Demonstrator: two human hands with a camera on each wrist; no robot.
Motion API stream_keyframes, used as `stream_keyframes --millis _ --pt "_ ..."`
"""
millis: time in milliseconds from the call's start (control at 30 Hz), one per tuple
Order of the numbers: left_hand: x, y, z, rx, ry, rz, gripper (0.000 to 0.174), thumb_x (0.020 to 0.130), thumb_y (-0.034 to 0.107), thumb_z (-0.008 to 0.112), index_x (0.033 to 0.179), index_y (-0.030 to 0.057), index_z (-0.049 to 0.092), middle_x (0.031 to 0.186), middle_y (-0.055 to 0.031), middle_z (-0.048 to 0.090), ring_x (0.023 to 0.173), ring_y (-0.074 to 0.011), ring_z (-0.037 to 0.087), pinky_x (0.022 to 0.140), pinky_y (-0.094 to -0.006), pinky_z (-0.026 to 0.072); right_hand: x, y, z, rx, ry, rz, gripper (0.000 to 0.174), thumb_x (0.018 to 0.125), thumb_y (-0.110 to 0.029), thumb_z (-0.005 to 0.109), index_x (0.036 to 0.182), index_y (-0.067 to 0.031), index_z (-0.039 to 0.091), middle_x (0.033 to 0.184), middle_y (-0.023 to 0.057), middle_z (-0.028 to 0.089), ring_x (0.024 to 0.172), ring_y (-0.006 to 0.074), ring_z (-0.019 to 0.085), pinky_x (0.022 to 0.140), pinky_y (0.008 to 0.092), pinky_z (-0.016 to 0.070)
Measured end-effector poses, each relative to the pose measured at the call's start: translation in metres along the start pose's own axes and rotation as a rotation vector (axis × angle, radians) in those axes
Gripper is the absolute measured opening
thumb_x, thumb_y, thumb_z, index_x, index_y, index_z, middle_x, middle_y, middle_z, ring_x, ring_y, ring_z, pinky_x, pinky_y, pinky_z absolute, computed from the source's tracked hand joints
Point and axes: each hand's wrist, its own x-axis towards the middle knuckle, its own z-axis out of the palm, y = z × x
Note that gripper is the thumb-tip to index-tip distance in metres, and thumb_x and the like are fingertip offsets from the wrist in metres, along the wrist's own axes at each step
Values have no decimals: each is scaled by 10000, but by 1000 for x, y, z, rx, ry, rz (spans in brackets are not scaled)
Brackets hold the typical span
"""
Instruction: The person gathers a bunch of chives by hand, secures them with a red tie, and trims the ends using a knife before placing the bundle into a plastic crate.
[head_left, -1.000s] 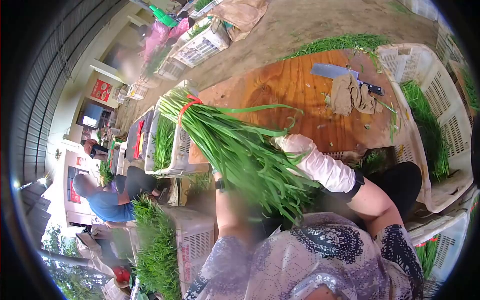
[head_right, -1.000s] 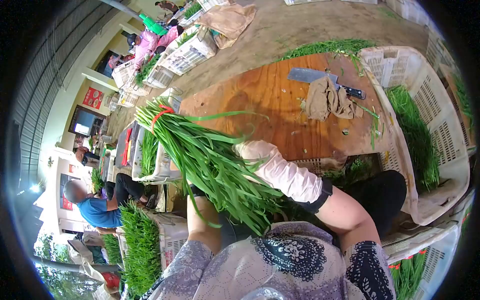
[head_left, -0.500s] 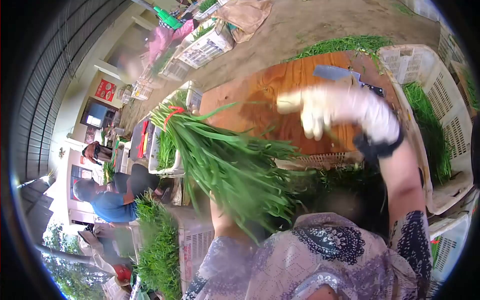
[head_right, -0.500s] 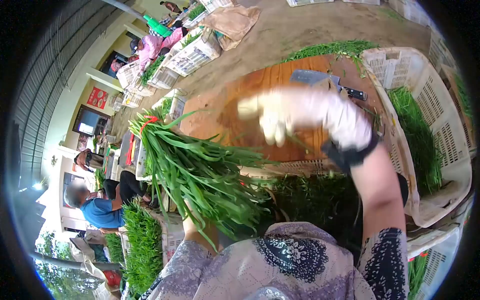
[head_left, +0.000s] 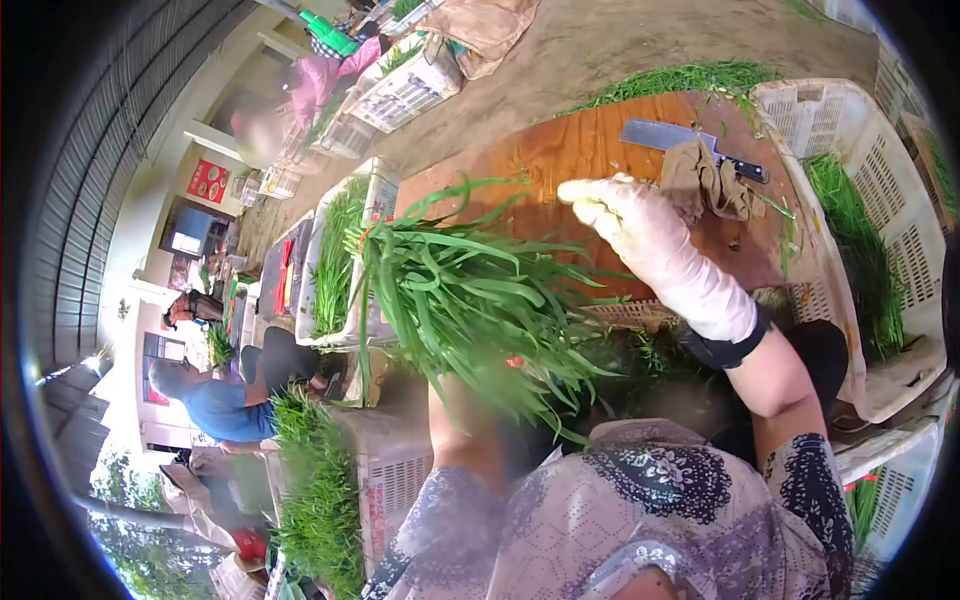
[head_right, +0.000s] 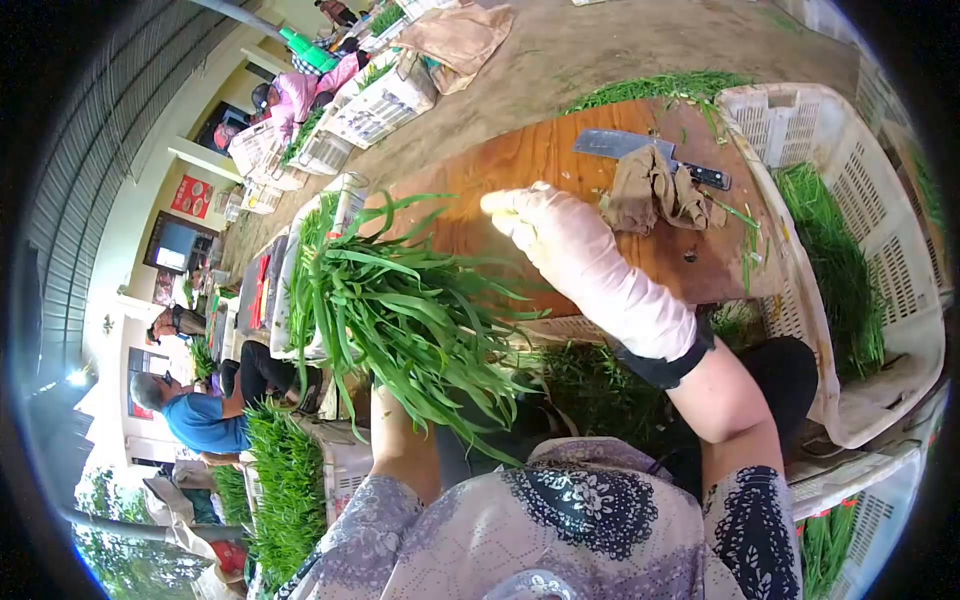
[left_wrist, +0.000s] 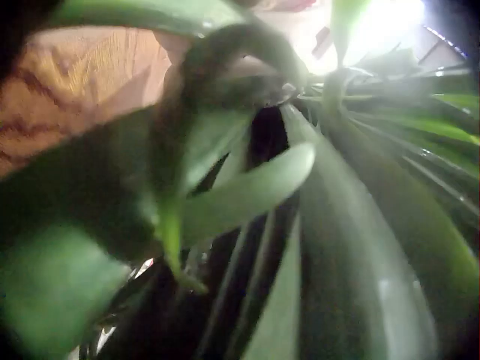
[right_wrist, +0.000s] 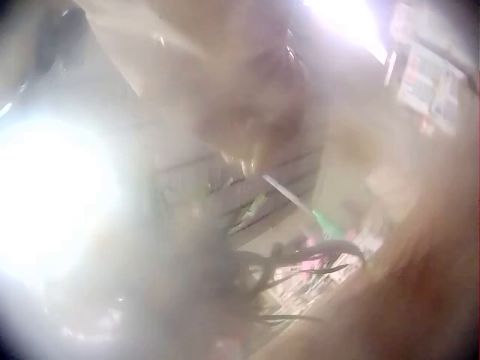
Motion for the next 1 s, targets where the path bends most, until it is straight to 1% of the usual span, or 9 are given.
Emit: stream_keyframes --millis 100,233,300,400,600,733,833,933,1000 --pt "22 -1 9 -23 20 40 467 972 302 488 1364 68 389 1326 -100 500 1167 -232 514 989 -367 424 6 -26 -11 -63 -74 94 321 850 -281 664 1098 -80 630 867 126 576 784 283 597 698 388 500" --pt "51 -1 19 -49 35 88 480 972 307 488 1375 70 377 1339 -101 491 1178 -234 507 999 -369 420 -10 1 36 -224 47 -356 247 767 -169 689 1000 -92 663 799 80 552 814 282 603 678 370 516" --pt "67 0 24 -63 48 116 487 972 309 488 1380 71 372 1346 -102 487 1183 -234 504 1003 -371 417 -10 -19 33 -396 -141 -217 138 840 -237 648 891 -111 671 875 98 608 813 266 594 706 408 507" --pt "83 0 30 -86 66 143 497 972 313 488 1389 73 363 1356 -103 480 1192 -236 499 1010 -373 414 -16 -6 48 -166 292 -320 81 861 -177 622 866 -107 662 840 84 612 806 263 593 714 365 503" --pt "82 -3 29 -141 111 177 517 971 320 489 1405 77 346 1376 -104 466 1208 -238 489 1024 -376 407 -35 -32 41 1160 -180 450 248 981 -280 514 845 -86 588 741 -15 566 694 163 564 673 286 431" --pt "112 -4 18 -166 171 272 531 971 325 489 1416 79 334 1390 -105 457 1219 -240 483 1033 -379 403 -10 -45 -41 884 -728 -91 215 939 -232 589 1039 -49 642 752 16 601 732 158 616 643 257 463" --pt "156 -24 -2 -128 188 401 542 971 329 489 1424 81 325 1400 -106 450 1227 -241 478 1040 -381 399 22 -48 -104 621 -812 -98 217 930 -131 541 1093 -11 619 821 73 671 811 153 647 694 291 506" --pt "200 -71 -27 -4 196 549 552 971 332 489 1433 83 317 1410 -107 443 1235 -243 473 1047 -383 396 18 41 -101 626 -140 384 282 905 -141 592 1153 -7 602 852 139 676 764 211 657 675 328 513" --pt "181 -42 -14 -186 150 513 612 942 279 543 1449 78 264 1392 -108 457 1227 -252 482 1036 -384 407 14 62 -83 51 227 377 320 885 -148 617 1165 6 597 903 182 679 790 259 666 702 358 515"
